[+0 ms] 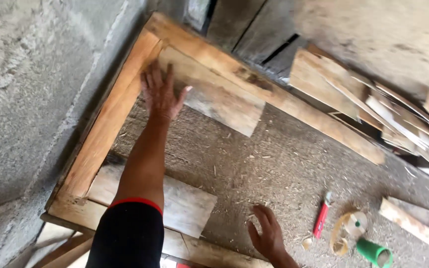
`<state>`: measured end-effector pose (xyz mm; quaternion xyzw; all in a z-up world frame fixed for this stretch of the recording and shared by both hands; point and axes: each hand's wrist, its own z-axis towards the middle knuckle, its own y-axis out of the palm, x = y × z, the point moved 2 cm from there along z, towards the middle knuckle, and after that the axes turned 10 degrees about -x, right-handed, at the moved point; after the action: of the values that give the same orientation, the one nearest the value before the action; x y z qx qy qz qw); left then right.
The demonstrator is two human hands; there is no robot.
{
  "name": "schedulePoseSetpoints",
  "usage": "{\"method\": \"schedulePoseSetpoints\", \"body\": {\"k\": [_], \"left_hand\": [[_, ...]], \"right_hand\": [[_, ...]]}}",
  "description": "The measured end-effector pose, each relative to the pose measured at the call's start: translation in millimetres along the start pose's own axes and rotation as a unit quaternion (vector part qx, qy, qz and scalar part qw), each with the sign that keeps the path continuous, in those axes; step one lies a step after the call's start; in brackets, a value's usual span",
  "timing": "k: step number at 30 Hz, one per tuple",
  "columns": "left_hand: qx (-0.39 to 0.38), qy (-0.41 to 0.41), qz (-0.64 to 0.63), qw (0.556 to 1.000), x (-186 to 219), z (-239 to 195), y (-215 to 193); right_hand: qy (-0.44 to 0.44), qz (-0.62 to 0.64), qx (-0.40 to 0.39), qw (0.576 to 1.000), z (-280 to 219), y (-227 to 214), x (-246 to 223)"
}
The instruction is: Use a utility knife and a straight edge to cut a piece of thin wood.
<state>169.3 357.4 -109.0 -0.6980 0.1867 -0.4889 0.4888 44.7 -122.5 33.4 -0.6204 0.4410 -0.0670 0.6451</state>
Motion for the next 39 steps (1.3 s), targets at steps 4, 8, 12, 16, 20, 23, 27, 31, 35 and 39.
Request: {"method": "schedulePoseSetpoints", "body": {"k": [4,8,12,16,20,23,27,31,35,39], "left_hand": [[0.002,-0.005,0.059,0.998,13,-18,18],[0.103,0.129,-0.005,0.986,69,-76,19],[0.103,0.261,-0.105,0.954,161,-165,18],[0.033,0.315,-0.146,0.937,220,-281,48],[-0.043,0.384,-0.212,0.898,253,-385,58],[-0.128,0.375,-0.204,0.895,251,-446,73],[-0.108,0.338,-0.165,0.920,214,-497,111],[-0.113,0.290,-0.153,0.938,212,-518,78],[-0.122,0.220,-0.129,0.959,214,-533,74],[-0.087,0.223,-0.113,0.964,235,-534,77]], "right_hand": [[0.054,-0.016,0.042,0.998,-70,-11,24],[0.145,-0.006,0.075,0.987,-117,-10,43],[0.152,-0.020,0.110,0.982,-140,-9,56],[0.153,-0.025,0.146,0.977,-152,-15,73],[0.152,-0.050,0.200,0.967,-170,-21,113],[0.159,-0.074,0.235,0.956,-187,-36,131],[0.198,-0.041,0.271,0.941,-207,-58,153],[0.222,0.012,0.267,0.938,-236,-57,178],[0.224,0.049,0.263,0.937,-263,-47,191],[0.210,0.050,0.266,0.940,-282,-50,195]]}}
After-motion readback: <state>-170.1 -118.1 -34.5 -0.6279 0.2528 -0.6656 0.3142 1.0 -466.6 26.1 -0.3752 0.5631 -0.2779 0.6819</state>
